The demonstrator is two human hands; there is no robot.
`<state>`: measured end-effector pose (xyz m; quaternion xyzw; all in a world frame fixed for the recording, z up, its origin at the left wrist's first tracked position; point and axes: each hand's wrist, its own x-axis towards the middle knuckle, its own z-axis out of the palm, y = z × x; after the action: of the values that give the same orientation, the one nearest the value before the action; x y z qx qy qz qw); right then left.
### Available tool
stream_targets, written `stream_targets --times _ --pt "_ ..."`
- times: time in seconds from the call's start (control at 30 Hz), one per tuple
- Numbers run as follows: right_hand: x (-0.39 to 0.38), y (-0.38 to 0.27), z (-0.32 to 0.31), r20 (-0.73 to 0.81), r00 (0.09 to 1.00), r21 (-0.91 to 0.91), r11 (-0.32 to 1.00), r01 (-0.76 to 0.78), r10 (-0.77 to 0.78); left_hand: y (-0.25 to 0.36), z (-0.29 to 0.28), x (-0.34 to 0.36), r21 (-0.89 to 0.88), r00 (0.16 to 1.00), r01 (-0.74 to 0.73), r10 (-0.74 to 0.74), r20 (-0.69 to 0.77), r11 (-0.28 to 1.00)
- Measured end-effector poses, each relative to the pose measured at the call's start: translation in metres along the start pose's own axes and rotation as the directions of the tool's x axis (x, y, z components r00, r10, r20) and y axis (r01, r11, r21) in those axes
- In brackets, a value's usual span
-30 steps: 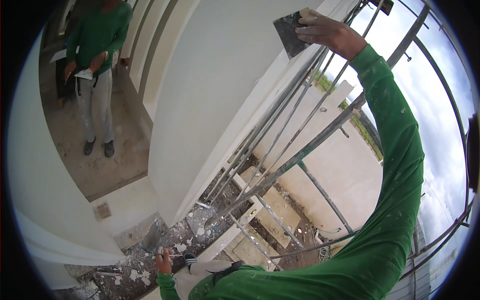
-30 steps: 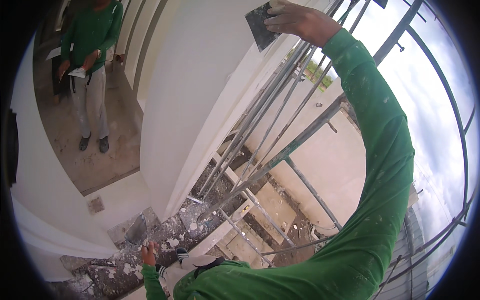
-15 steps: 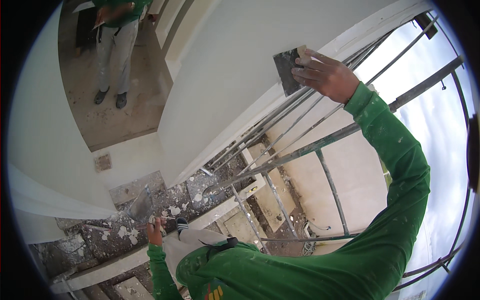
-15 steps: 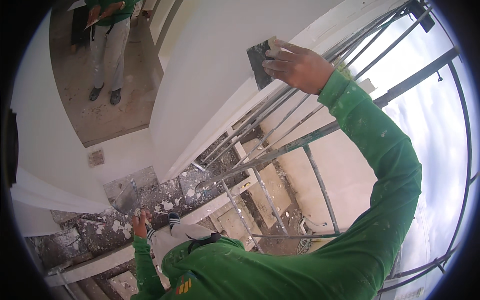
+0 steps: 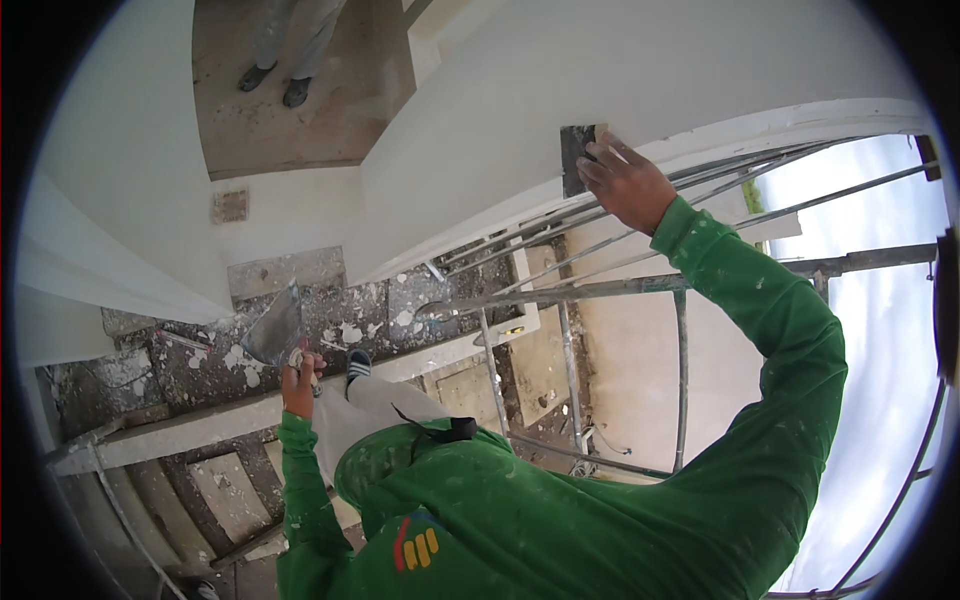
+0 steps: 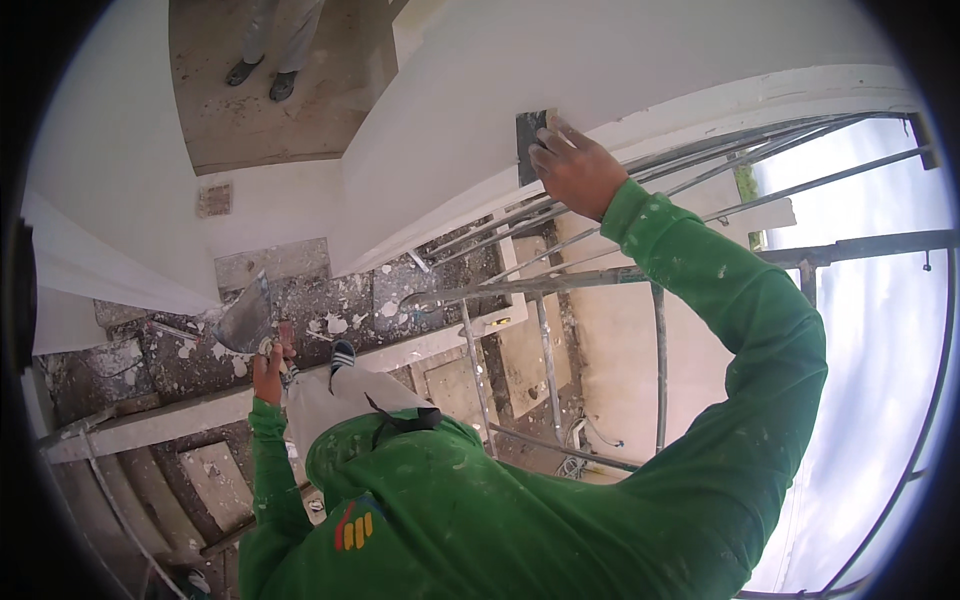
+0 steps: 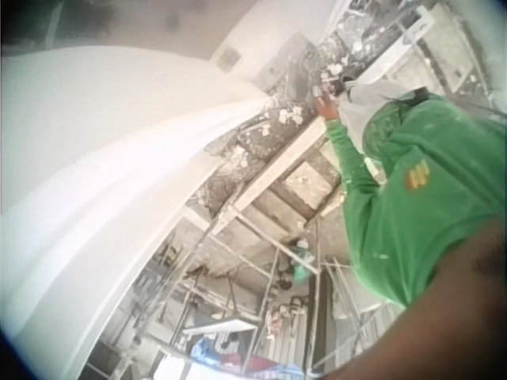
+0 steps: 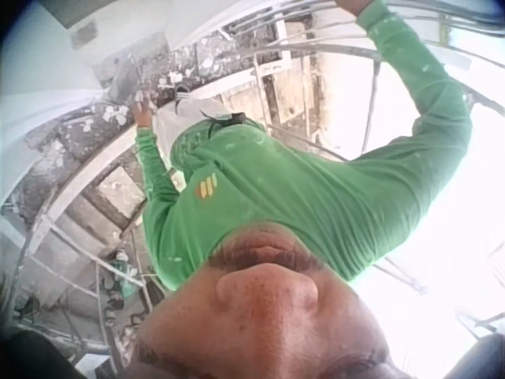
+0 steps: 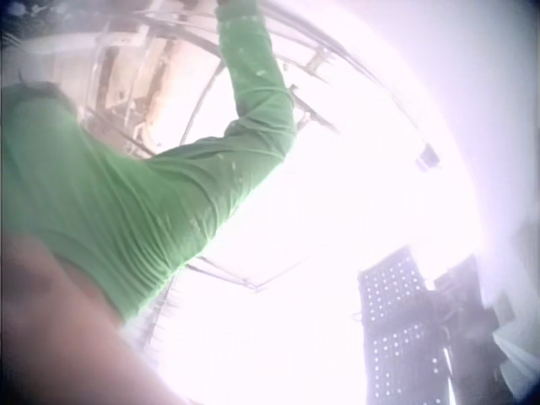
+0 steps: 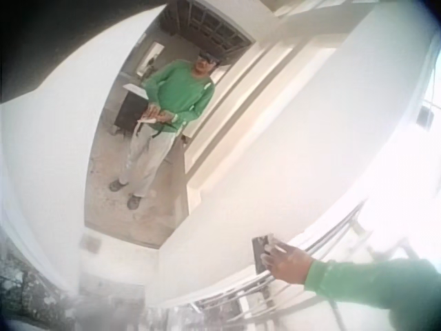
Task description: The person uses a trowel and a hawk to apply and smooth white plaster onto a wall corner. They repeatedly scoop plaster from the hawk onto the trowel and spread it evenly across the surface, smoothing the edges and corners.
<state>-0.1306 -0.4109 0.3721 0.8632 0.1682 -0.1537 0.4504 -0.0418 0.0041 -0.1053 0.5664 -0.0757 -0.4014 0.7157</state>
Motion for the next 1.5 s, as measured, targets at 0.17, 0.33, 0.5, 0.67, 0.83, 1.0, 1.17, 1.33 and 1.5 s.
stream_targets --times 0.17,0.33,0.5,0.67,0.83,1.0,1.17,1.33,1.5 --pt "0.028 -0.038 0.029 0.051 0.998 0.004 1.0 0.025 -0.025 -0.001 -0.012 -0.019 -0.106 0.994 0.046 -0.056 -0.095 0.993" --pt "0.054 -0.075 0.067 0.067 0.996 0.013 0.998 0.054 -0.055 -0.009 -0.03 -0.033 -0.062 0.993 0.042 -0.049 -0.109 0.997" --pt "0.082 -0.113 0.101 0.098 0.989 0.038 0.993 0.108 -0.111 -0.016 -0.039 -0.045 -0.105 0.979 0.06 -0.079 -0.189 0.993" --pt "0.114 -0.154 0.125 0.228 0.957 0.037 0.983 0.178 -0.182 -0.021 -0.04 -0.055 -0.106 0.962 0.054 -0.08 -0.261 0.993" --pt "0.159 -0.193 0.134 0.411 0.879 0.184 0.967 0.179 -0.241 -0.024 -0.042 -0.066 -0.114 0.947 0.073 -0.105 -0.304 0.991" --pt "0.198 -0.254 0.193 0.378 0.893 0.1 0.97 0.222 -0.244 -0.02 -0.036 -0.081 -0.156 0.927 0.098 -0.147 -0.345 0.983" --pt "0.283 -0.327 0.227 0.353 0.917 0.236 0.966 0.104 -0.185 -0.019 -0.038 -0.093 -0.068 0.938 0.159 -0.172 -0.3 0.985" --pt "0.301 -0.378 0.175 0.182 0.983 0.829 0.54 -0.145 -0.016 0.033 -0.02 -0.095 -0.09 0.962 0.142 -0.159 -0.223 0.986" --pt "0.254 -0.413 0.188 0.394 0.842 0.899 -0.344 -0.271 0.368 0.105 0.01 -0.095 -0.027 0.978 0.177 -0.178 -0.105 0.984"
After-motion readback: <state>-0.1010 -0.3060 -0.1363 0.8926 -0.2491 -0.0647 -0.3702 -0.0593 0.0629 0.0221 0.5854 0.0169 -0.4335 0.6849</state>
